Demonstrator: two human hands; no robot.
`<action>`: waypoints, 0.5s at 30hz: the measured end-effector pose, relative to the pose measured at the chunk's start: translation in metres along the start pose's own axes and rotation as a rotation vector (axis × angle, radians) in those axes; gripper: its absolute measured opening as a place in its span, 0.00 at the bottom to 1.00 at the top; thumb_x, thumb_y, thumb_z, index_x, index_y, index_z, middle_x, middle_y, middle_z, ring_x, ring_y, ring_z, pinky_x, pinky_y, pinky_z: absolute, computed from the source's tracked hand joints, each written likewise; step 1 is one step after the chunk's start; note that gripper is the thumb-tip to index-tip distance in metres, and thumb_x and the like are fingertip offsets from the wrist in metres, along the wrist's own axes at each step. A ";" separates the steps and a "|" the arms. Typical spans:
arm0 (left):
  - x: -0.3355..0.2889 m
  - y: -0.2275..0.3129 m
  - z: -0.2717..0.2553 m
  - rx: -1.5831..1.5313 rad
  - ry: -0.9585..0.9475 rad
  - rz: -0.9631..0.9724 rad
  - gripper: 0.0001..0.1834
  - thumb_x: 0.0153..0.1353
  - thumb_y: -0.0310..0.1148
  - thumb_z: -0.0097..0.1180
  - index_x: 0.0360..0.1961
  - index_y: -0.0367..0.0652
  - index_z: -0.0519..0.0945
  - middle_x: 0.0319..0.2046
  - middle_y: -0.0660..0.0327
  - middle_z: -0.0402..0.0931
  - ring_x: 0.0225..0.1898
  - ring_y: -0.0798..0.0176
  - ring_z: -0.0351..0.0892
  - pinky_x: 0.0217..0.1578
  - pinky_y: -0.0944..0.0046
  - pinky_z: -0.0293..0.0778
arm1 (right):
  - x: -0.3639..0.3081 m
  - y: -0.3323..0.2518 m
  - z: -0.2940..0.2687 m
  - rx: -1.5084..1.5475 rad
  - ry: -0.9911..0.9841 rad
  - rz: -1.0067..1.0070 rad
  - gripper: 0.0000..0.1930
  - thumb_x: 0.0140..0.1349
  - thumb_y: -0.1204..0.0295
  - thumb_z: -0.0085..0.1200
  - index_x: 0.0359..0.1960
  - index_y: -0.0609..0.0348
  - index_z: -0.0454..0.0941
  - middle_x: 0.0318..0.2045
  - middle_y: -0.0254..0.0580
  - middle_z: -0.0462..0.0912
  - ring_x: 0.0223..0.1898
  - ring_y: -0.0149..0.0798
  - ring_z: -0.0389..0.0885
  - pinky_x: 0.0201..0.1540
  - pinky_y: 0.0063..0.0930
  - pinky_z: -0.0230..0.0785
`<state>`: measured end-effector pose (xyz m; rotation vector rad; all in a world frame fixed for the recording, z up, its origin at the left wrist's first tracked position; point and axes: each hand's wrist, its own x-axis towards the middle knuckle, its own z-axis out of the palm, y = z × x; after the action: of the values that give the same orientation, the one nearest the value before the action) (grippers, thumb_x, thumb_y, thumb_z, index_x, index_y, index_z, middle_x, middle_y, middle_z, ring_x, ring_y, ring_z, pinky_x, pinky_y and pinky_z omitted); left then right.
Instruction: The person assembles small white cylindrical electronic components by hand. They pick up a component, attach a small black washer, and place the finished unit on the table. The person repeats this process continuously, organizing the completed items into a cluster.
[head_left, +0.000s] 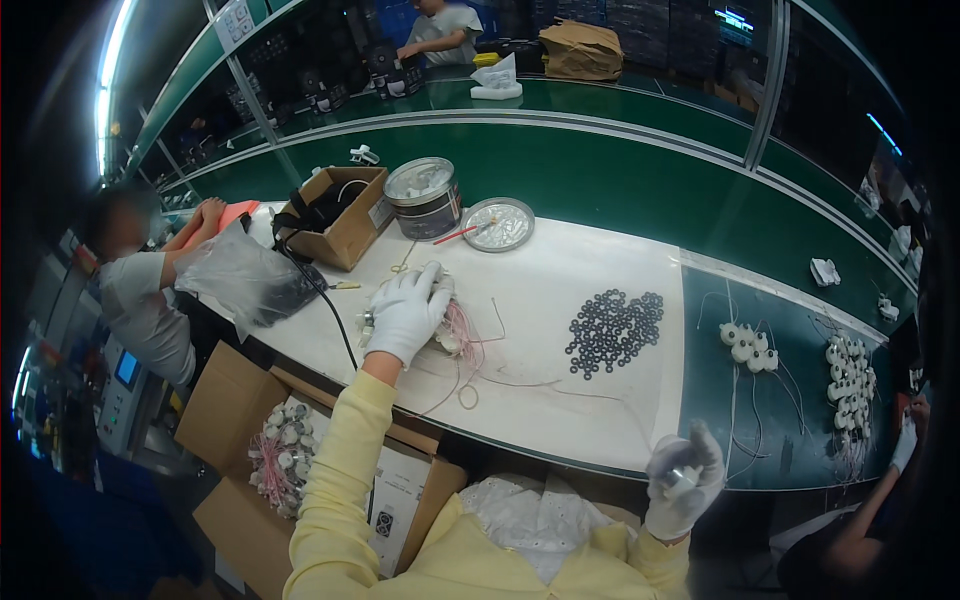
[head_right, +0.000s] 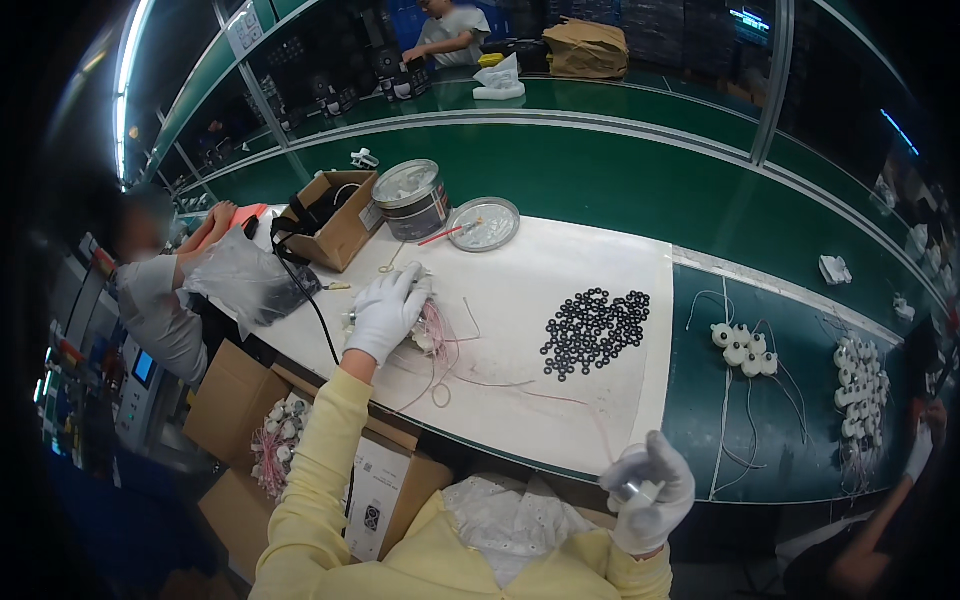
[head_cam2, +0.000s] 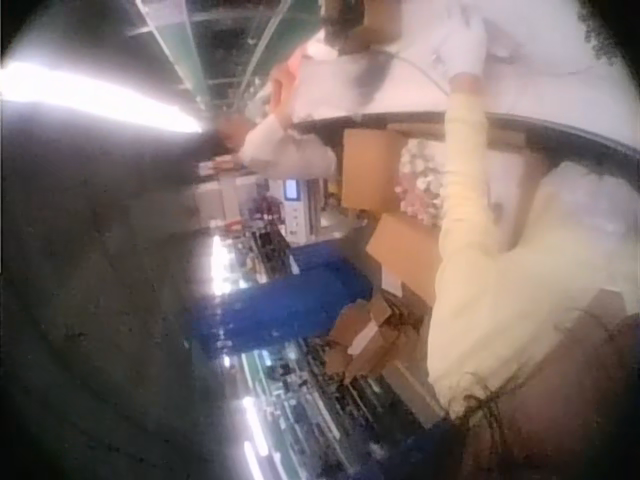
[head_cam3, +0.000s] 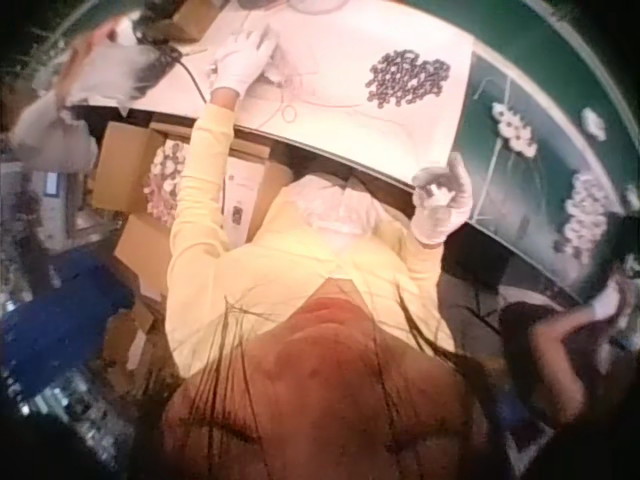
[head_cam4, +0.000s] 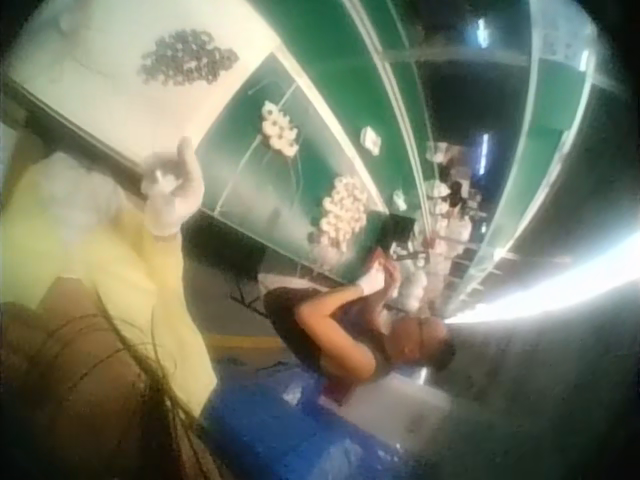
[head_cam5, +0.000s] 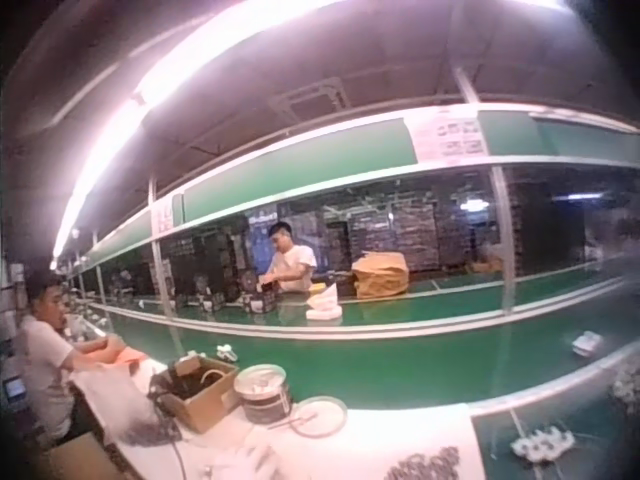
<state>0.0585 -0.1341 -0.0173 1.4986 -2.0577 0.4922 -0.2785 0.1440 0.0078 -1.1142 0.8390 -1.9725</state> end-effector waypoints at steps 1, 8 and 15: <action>0.001 0.000 0.000 0.012 -0.019 -0.006 0.23 0.70 0.53 0.56 0.56 0.51 0.85 0.45 0.58 0.86 0.48 0.48 0.84 0.52 0.45 0.77 | 0.000 -0.004 0.006 -0.025 0.120 -0.070 0.47 0.58 0.36 0.71 0.68 0.64 0.77 0.22 0.38 0.82 0.18 0.22 0.66 0.21 0.18 0.56; 0.013 -0.018 0.003 -0.030 -0.030 -0.087 0.25 0.74 0.57 0.50 0.58 0.53 0.85 0.47 0.56 0.88 0.48 0.46 0.85 0.53 0.42 0.76 | 0.016 -0.030 -0.052 0.432 -0.193 -0.130 0.41 0.77 0.37 0.43 0.67 0.68 0.76 0.17 0.32 0.72 0.11 0.26 0.56 0.25 0.23 0.52; 0.086 0.004 -0.013 0.164 -0.677 -0.274 0.31 0.70 0.61 0.49 0.59 0.51 0.87 0.54 0.51 0.88 0.57 0.45 0.85 0.58 0.40 0.71 | 0.022 -0.069 -0.019 0.600 0.431 0.202 0.39 0.82 0.45 0.35 0.78 0.68 0.58 0.20 0.37 0.74 0.09 0.25 0.52 0.15 0.22 0.54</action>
<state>0.0375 -0.1899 0.0462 2.2358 -2.2647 0.0345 -0.3220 0.1670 0.0644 -0.2544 0.4797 -2.1119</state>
